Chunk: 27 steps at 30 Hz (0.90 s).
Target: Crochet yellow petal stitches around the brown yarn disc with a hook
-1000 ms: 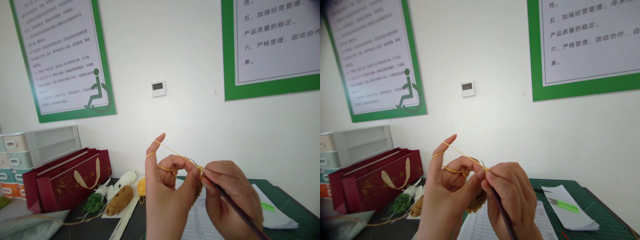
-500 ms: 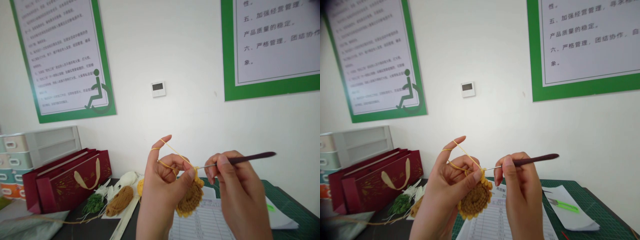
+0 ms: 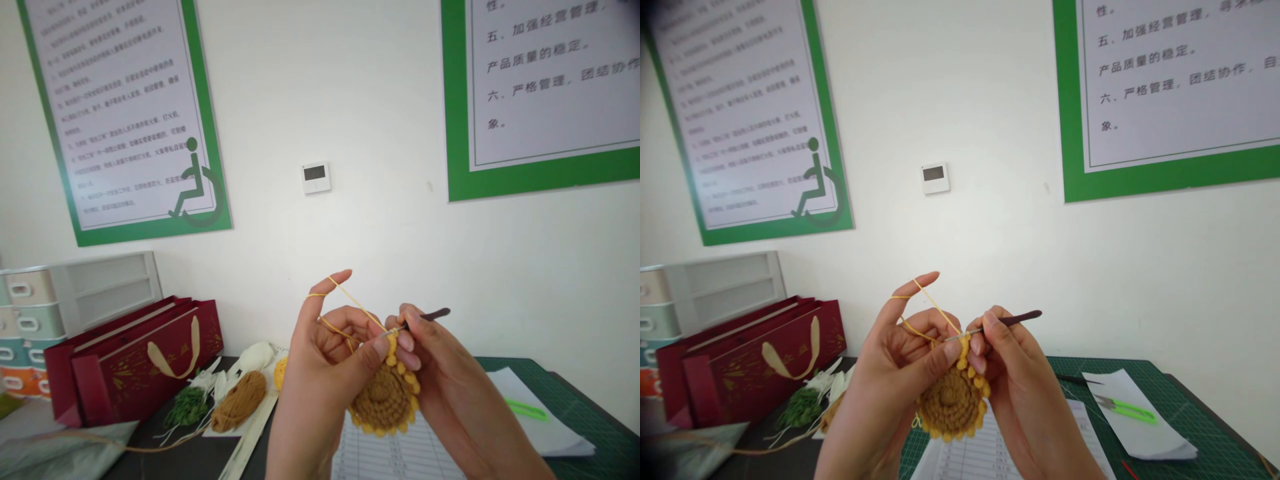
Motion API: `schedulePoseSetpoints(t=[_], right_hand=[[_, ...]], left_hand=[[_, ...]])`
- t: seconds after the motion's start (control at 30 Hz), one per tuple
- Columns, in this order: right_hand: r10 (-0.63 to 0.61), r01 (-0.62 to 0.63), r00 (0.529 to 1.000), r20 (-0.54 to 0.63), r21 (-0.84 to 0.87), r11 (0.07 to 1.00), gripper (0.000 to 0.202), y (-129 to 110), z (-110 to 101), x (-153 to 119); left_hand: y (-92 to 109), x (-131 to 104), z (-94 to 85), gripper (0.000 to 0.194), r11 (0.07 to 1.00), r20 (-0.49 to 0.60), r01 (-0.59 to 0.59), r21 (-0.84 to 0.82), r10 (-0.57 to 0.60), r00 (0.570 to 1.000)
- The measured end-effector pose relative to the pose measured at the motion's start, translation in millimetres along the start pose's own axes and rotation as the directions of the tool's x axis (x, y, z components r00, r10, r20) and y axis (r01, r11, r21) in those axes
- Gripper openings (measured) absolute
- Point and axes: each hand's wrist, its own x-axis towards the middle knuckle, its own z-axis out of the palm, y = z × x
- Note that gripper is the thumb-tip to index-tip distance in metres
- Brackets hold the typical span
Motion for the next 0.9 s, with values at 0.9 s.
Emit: schedulePoseSetpoints(t=[0.9], right_hand=[[-0.761, 0.855, 0.504, 0.410, -0.362, 0.371, 0.008, 1.2, -15.0, -1.1]], left_hand=[[2.7, -8.4, 3.2, 0.094, 0.922, 0.149, 0.287, -0.259, -0.256, 0.955]])
